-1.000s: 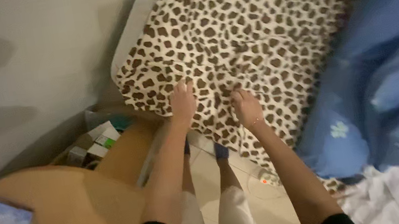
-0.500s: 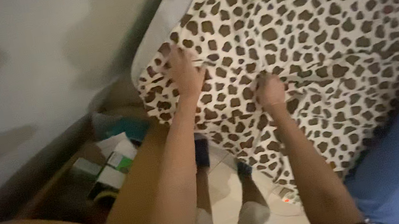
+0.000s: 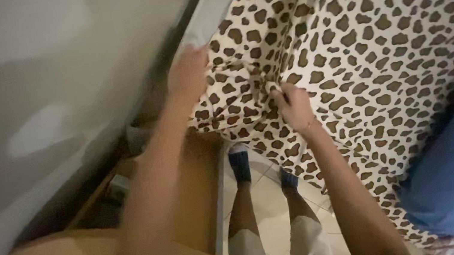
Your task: The person arranges pillows and a bolster on a leopard-print bed, tucks in the mattress cover at the edges, and then folds a white shirt on top of the mattress.
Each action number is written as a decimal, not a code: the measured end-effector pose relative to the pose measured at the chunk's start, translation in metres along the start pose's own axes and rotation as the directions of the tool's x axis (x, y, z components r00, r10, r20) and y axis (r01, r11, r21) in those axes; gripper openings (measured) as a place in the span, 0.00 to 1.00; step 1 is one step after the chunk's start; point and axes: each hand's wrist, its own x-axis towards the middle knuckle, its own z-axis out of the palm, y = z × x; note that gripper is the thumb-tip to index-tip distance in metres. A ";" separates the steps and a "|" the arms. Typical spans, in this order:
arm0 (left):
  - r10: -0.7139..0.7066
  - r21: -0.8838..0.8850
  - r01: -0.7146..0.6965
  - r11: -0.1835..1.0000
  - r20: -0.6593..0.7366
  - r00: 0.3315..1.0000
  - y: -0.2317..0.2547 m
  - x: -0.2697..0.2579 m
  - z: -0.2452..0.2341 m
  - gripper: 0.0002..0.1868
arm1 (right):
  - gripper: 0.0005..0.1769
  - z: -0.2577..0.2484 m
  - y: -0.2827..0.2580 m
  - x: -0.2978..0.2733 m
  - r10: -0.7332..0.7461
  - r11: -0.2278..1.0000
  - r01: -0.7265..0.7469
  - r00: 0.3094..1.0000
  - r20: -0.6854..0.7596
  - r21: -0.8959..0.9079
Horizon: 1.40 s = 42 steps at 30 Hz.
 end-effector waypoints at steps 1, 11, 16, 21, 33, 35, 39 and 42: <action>0.035 0.027 -0.031 0.999 -0.138 0.990 0.025 0.009 0.013 0.25 | 0.14 -0.001 0.006 0.011 0.042 0.999 -0.041 0.998 0.040 -0.026; 0.019 -0.052 -0.010 0.999 0.166 0.986 0.104 0.023 0.037 0.41 | 0.11 0.005 0.029 0.017 -0.092 0.986 0.098 0.994 0.053 -0.136; 0.348 0.485 -0.450 0.750 0.289 0.892 0.034 0.009 -0.021 0.29 | 0.10 0.011 0.029 0.022 -0.054 0.975 0.069 0.996 0.074 -0.210; 0.171 0.598 -0.158 0.786 0.035 0.985 -0.020 -0.018 -0.043 0.15 | 0.14 0.052 0.022 0.019 -0.165 0.894 0.212 0.975 0.152 -0.393; -0.435 0.203 0.412 0.888 0.083 0.897 -0.020 -0.034 0.050 0.30 | 0.28 0.128 0.074 -0.037 -0.103 0.994 0.103 0.898 0.429 0.023; -0.461 -0.156 0.551 0.819 0.391 0.796 -0.020 -0.034 0.052 0.30 | 0.38 0.144 0.064 -0.044 -0.166 0.984 0.176 0.896 0.411 0.014; 0.137 -0.685 0.520 0.511 0.662 0.737 -0.037 -0.046 0.016 0.25 | 0.46 0.164 0.020 -0.044 -0.147 0.988 0.115 0.898 0.416 0.099; 0.077 -0.766 0.360 0.533 0.468 0.880 -0.067 -0.066 -0.038 0.24 | 0.38 0.183 -0.014 -0.035 -0.216 0.967 0.252 0.876 0.432 -0.027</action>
